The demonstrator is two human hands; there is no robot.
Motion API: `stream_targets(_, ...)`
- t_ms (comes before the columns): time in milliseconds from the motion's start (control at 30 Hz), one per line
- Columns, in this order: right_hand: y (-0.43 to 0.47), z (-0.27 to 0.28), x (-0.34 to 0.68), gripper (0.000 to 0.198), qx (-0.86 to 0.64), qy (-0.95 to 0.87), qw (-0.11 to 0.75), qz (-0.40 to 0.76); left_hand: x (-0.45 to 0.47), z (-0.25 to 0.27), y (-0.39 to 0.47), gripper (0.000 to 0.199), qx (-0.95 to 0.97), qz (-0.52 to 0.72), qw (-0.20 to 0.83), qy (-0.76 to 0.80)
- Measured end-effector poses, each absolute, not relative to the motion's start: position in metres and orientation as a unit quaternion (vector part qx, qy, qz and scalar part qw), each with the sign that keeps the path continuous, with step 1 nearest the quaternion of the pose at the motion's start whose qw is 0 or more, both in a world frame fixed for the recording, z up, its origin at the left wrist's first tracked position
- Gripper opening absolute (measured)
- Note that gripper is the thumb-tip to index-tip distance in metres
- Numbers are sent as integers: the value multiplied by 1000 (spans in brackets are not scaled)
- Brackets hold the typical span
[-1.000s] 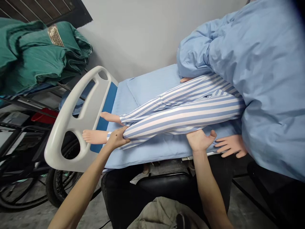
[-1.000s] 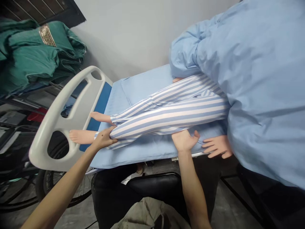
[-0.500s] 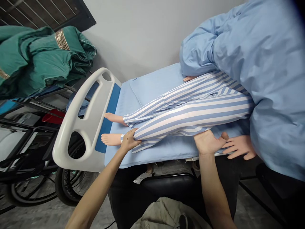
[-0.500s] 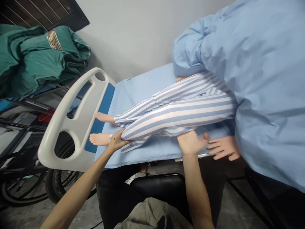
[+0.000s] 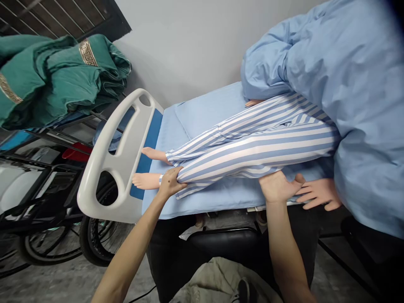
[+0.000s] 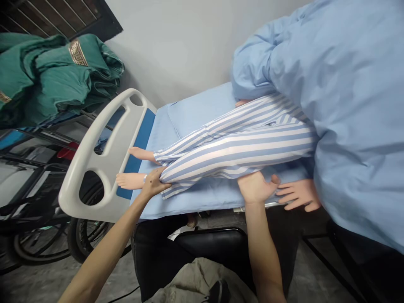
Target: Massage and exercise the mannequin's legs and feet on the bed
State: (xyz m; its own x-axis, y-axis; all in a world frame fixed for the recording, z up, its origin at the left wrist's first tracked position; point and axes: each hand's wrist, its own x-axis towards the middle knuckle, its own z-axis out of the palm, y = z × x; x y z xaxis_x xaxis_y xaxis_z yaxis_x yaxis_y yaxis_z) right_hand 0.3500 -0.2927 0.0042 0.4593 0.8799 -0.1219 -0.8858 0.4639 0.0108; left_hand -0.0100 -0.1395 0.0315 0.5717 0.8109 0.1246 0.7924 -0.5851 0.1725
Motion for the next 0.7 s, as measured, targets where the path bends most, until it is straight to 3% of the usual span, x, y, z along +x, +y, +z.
stream_targets(700, -268, -37, 334, 52, -109, 90, 818, 558, -37, 89, -137, 58, 889, -10, -64, 453)
